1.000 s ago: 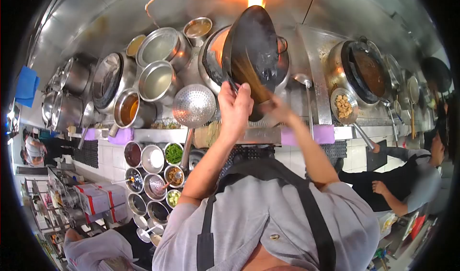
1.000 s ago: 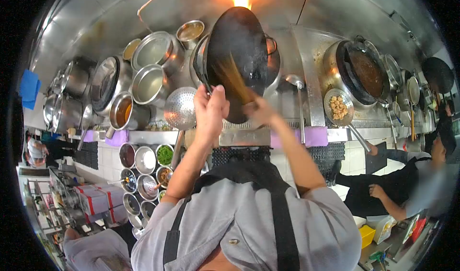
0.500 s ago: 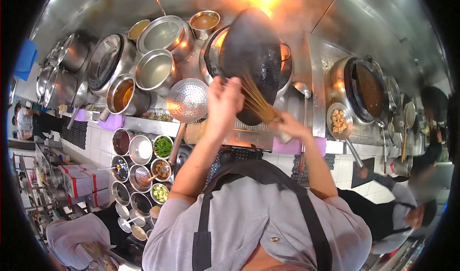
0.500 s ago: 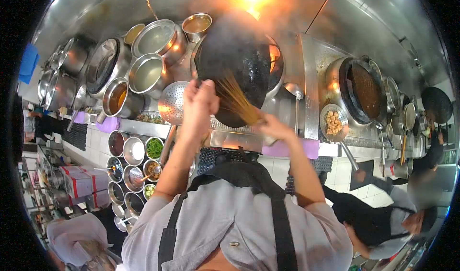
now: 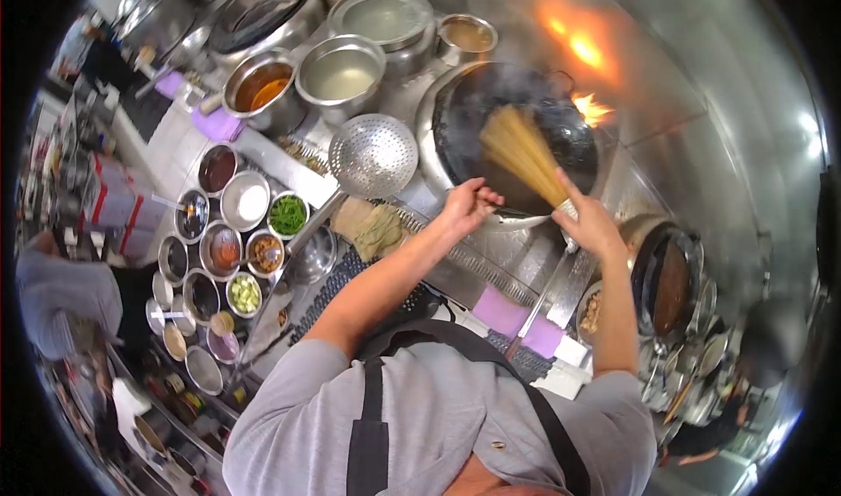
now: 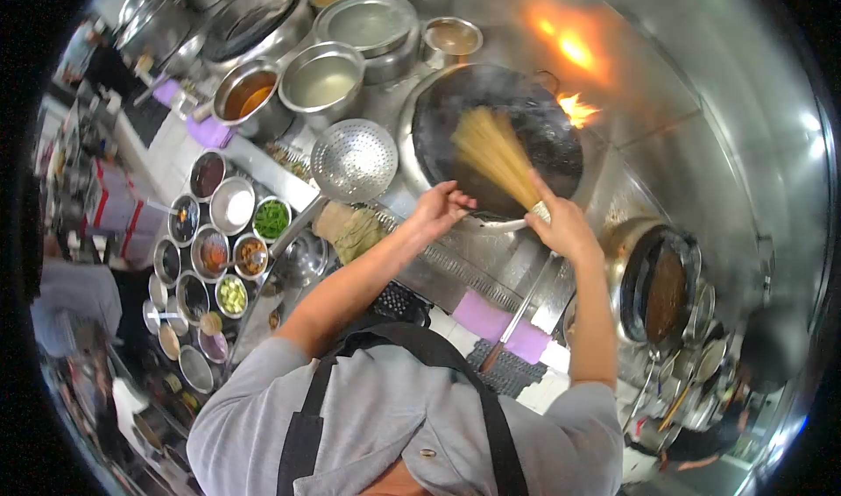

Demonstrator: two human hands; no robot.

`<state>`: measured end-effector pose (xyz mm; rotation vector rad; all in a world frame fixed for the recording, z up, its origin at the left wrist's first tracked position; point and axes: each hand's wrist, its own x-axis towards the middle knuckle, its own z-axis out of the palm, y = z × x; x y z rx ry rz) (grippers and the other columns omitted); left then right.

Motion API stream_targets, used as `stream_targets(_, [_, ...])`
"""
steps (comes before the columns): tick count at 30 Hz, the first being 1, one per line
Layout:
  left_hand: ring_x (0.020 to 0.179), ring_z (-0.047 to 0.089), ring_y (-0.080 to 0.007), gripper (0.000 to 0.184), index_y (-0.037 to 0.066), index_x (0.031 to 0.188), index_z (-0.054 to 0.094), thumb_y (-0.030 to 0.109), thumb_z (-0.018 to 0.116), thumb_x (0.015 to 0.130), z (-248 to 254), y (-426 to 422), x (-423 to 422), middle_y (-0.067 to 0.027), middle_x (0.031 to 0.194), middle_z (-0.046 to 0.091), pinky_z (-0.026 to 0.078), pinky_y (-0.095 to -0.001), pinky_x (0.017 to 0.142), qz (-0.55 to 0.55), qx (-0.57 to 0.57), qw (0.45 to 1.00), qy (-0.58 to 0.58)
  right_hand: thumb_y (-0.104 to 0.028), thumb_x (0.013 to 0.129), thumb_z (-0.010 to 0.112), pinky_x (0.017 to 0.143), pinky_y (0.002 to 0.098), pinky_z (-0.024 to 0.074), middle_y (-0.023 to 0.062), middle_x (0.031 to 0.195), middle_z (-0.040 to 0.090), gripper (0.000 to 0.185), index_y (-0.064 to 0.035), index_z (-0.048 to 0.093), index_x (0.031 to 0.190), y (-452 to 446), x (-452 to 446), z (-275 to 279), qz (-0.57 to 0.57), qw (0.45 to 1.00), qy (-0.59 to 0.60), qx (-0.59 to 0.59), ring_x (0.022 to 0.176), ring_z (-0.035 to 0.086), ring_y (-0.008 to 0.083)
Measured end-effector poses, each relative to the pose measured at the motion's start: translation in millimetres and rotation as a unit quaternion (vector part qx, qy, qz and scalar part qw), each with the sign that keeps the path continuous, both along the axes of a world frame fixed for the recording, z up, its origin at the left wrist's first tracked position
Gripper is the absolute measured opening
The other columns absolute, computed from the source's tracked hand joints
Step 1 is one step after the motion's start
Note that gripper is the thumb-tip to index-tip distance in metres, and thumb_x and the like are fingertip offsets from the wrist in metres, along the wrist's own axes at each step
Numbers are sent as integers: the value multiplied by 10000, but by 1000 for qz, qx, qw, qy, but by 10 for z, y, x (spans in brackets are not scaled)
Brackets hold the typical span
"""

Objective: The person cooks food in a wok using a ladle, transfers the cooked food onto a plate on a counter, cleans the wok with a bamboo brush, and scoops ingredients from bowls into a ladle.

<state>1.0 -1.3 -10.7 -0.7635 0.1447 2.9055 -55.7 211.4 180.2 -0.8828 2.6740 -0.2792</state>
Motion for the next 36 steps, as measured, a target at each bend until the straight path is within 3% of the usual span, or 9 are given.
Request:
stream_targets(4, [723, 577, -264, 96, 53, 852, 536, 87, 586, 926, 362, -73, 312, -66, 748, 574, 496, -427, 688, -75, -362, 922, -118, -325, 884, 694, 989, 498, 493, 242, 1230, 664, 803, -242, 298, 1578, 654, -1440, -778, 6, 967, -234, 101, 1127, 636, 435])
stream_targets(8, [906, 625, -249, 172, 80, 935, 609, 124, 689, 790, 413, -124, 368, -108, 898, 617, 477, -424, 754, 141, -829, 528, 118, -408, 933, 567, 909, 484, 538, 210, 1188, 692, 646, -131, 418, 1497, 381, -1922, -908, -284, 902, 307, 108, 1060, 681, 389])
stream_targets(10, [864, 628, -239, 94, 98, 887, 634, 154, 671, 821, 393, -84, 253, -95, 900, 641, 452, -405, 795, 54, -918, 340, 200, -389, 934, 539, 867, 496, 543, 237, 1082, 710, 481, -67, 620, 1283, 20, -2183, -1462, -266, 909, 314, 65, 1014, 698, 378])
stream_targets(12, [828, 637, -232, 84, 122, 838, 661, 193, 621, 857, 237, 90, 158, -69, 856, 664, 415, -433, 870, -50, -949, 192, 245, -366, 900, 552, 876, 488, 538, 260, 1034, 710, 406, -13, 752, 887, -568, -1924, -1456, -212, 977, 22, 22, 1006, 700, 372])
stream_targets(18, [895, 644, -233, 62, 138, 858, 668, 157, 613, 836, 247, 171, 250, -53, 830, 672, 398, -533, 943, -124, -942, 210, 230, -362, 827, 718, 932, 453, 530, 236, 1137, 699, 731, -159, 457, 1479, -662, -1236, -1311, -59, 997, -49, -15, 1088, 672, 402])
stream_targets(22, [974, 630, -232, 99, 130, 924, 670, 150, 611, 847, 275, 170, 268, -49, 902, 675, 370, -576, 1027, -140, -942, 213, 220, -312, 908, 587, 919, 510, 522, 270, 1117, 689, 722, -103, 321, 1545, 213, -1922, -1643, -277, 918, 283, -25, 1031, 675, 418])
stream_targets(27, [1003, 619, -231, 105, 134, 946, 673, 176, 606, 877, 209, 186, 252, -38, 932, 673, 364, -587, 1033, -142, -937, 220, 231, -290, 885, 630, 1001, 452, 487, 297, 1208, 654, 723, -55, 395, 1526, -831, -867, -928, -185, 969, -151, 71, 1124, 645, 407])
stream_targets(31, [1000, 619, -229, 118, 132, 939, 672, 222, 601, 912, 168, 127, 204, -40, 929, 672, 358, -586, 1039, -137, -935, 232, 229, -394, 828, 750, 1014, 367, 475, 190, 1314, 649, 783, -185, 454, 1522, -222, -1078, -1153, 15, 972, -230, -49, 1174, 630, 238])
stream_targets(36, [999, 626, -231, 156, 129, 944, 677, 255, 586, 943, 158, 142, 228, -41, 920, 688, 347, -586, 1043, -150, -932, 240, 227, -255, 866, 659, 769, 451, 579, 187, 989, 723, 527, -93, 564, 1358, 390, -1887, -1523, -224, 958, 176, 10, 883, 712, 313])
